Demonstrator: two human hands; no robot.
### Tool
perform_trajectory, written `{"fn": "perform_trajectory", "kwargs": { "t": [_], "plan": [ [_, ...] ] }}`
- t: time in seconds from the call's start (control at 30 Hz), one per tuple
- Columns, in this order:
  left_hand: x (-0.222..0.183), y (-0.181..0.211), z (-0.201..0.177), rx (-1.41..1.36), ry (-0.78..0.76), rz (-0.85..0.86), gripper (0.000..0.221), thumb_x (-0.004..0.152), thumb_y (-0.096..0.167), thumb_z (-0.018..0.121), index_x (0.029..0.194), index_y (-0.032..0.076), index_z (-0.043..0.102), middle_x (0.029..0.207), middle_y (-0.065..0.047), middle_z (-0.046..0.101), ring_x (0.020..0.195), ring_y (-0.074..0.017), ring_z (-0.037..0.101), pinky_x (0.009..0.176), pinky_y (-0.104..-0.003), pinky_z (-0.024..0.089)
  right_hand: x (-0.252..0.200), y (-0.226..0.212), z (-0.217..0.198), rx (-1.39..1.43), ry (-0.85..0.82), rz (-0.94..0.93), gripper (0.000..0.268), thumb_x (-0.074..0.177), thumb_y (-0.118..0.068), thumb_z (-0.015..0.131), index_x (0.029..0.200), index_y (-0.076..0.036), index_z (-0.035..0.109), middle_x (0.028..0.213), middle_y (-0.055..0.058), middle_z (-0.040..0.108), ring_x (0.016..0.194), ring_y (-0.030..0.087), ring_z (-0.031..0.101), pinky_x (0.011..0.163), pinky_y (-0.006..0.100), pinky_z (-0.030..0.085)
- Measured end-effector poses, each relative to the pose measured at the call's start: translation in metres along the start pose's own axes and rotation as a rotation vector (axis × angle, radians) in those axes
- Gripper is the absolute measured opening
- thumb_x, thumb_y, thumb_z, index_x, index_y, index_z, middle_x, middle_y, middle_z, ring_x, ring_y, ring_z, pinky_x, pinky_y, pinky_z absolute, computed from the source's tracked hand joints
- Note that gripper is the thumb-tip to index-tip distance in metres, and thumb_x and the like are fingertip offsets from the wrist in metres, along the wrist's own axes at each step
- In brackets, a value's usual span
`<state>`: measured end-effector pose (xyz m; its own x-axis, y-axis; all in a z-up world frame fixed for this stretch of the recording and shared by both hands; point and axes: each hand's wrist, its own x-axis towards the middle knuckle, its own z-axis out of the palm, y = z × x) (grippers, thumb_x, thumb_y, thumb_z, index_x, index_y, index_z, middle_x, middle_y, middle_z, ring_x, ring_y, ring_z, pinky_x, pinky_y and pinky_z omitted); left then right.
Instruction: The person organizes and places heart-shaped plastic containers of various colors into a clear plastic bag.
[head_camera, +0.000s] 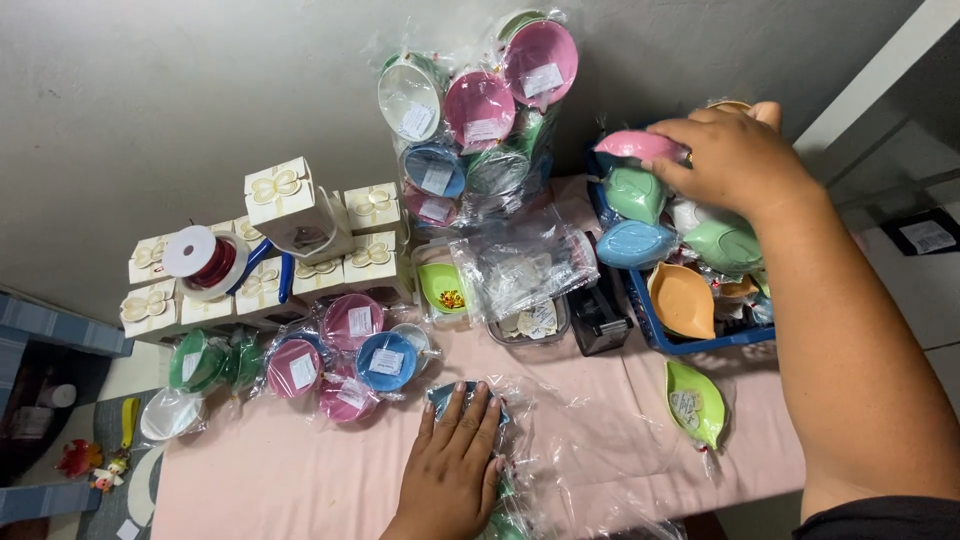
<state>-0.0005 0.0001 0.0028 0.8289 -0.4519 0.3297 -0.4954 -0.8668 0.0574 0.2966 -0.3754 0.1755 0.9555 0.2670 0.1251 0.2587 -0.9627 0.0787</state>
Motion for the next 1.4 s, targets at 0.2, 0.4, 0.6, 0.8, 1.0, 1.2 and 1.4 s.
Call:
{"fn": "perform_trajectory", "kwargs": {
  "t": [0.2,0.4,0.6,0.8,1.0,1.2,1.4],
  "plan": [
    [0.0,0.001,-0.004,-0.053,-0.003,-0.002,0.064,0.108,0.042,0.034,0.165,0.013,0.036,0.174,-0.007,0.031,0.162,-0.0297,0.021,0.128,-0.051,0.016,-0.039,-0.004,-0.042,0.391,0.129,0.052,0.037,0.117,-0.031,0.047,0.125,-0.001,0.068,0.093,0.023,0.072,0.082,0.043,0.063,0.066,0.053,0.041],
    [0.006,0.001,-0.014,-0.225,-0.151,-0.072,0.062,0.109,0.041,0.035,0.164,0.013,0.035,0.172,-0.009,0.03,0.161,-0.0319,0.017,0.126,-0.055,0.012,-0.114,-0.053,-0.081,0.724,-0.066,0.262,0.028,0.112,-0.014,0.054,0.136,-0.001,0.048,0.121,0.031,0.061,0.081,0.038,0.076,0.048,0.039,0.059],
    [0.014,0.004,-0.049,-0.401,-0.253,-0.151,0.058,0.108,0.039,0.039,0.164,0.025,0.037,0.174,-0.008,0.024,0.161,-0.0339,0.014,0.125,-0.06,0.006,-0.207,-0.062,-0.034,0.466,-0.112,0.322,0.032,0.096,-0.034,0.074,0.128,-0.029,0.078,0.094,0.007,0.081,0.075,0.023,0.069,0.06,0.038,0.046],
    [0.006,-0.002,-0.053,-0.616,-0.075,-0.153,0.062,0.108,0.043,0.022,0.165,0.023,0.034,0.176,-0.007,0.026,0.164,-0.0335,0.012,0.123,-0.071,-0.005,-0.27,-0.073,-0.033,0.596,-0.294,0.497,0.035,0.094,-0.024,0.07,0.129,-0.023,0.069,0.124,0.007,0.077,0.118,0.02,0.072,0.093,0.037,0.053],
    [-0.028,-0.003,-0.059,-0.723,0.336,-0.148,0.055,0.114,0.039,0.026,0.158,0.014,0.048,0.17,-0.011,0.039,0.165,-0.039,0.023,0.13,-0.065,0.018,-0.32,-0.06,-0.006,0.396,-0.29,0.55,0.023,0.093,-0.038,0.068,0.113,-0.033,0.078,0.101,0.009,0.082,0.091,0.032,0.073,0.078,0.04,0.051],
    [-0.098,0.015,-0.057,-0.659,0.63,-0.135,0.035,0.109,0.015,0.04,0.123,0.003,0.069,0.135,-0.017,0.066,0.138,-0.0401,0.056,0.119,-0.056,0.047,-0.321,-0.094,0.012,0.645,-0.422,0.528,0.032,0.095,-0.037,0.07,0.124,-0.028,0.081,0.109,0.007,0.082,0.092,0.024,0.072,0.079,0.034,0.051],
    [-0.214,0.006,-0.025,-0.462,0.544,-0.099,0.032,0.099,0.02,0.044,0.104,0.007,0.073,0.099,-0.011,0.063,0.099,-0.0282,0.059,0.093,-0.043,0.046,-0.317,-0.096,0.035,1.1,-0.262,0.578,0.033,0.1,-0.014,0.069,0.132,-0.015,0.078,0.099,0.016,0.073,0.069,0.024,0.064,0.056,0.035,0.054]
  ]
}}
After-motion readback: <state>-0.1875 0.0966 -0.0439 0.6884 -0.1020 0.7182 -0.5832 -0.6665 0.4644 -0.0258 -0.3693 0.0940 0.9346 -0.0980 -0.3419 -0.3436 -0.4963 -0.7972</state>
